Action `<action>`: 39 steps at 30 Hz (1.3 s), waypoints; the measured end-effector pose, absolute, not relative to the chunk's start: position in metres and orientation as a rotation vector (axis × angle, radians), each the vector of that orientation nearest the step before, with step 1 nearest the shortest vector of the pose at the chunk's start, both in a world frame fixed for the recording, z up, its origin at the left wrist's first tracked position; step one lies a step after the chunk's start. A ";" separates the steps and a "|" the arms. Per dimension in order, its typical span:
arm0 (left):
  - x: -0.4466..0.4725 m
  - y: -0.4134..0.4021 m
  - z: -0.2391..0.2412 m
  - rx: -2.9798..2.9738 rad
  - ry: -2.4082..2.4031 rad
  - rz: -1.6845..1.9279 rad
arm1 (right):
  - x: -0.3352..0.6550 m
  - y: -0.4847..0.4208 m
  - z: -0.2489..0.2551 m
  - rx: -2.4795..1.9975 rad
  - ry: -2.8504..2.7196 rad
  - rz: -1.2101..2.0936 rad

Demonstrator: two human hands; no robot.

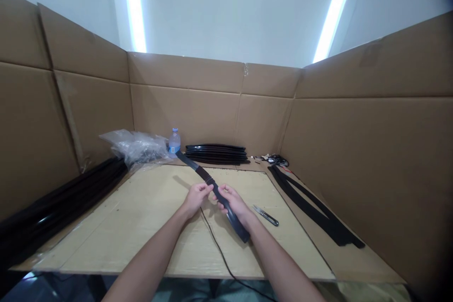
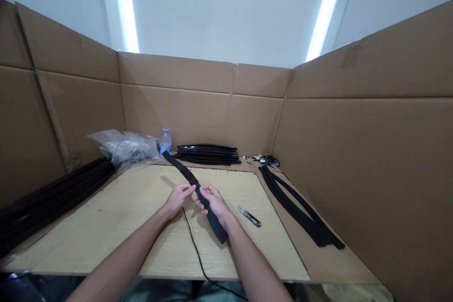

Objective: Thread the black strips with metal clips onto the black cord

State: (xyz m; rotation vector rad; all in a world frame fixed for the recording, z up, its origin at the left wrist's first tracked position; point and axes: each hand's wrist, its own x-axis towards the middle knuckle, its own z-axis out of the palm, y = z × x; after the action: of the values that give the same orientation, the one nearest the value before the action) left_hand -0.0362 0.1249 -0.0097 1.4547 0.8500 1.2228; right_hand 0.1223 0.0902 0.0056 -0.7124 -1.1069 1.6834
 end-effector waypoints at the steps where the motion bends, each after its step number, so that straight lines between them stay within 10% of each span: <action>1: -0.037 0.126 -0.010 1.447 0.859 1.233 | 0.122 0.091 0.006 -0.692 -1.092 1.694; 39: -0.036 0.125 -0.010 1.510 0.839 1.209 | 0.121 0.085 0.011 -0.725 -1.088 1.661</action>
State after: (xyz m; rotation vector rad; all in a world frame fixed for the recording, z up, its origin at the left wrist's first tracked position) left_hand -0.0362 0.1251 -0.0098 1.5099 0.8393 1.2092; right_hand 0.1208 0.0853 0.0111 -0.7246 -1.0876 1.6611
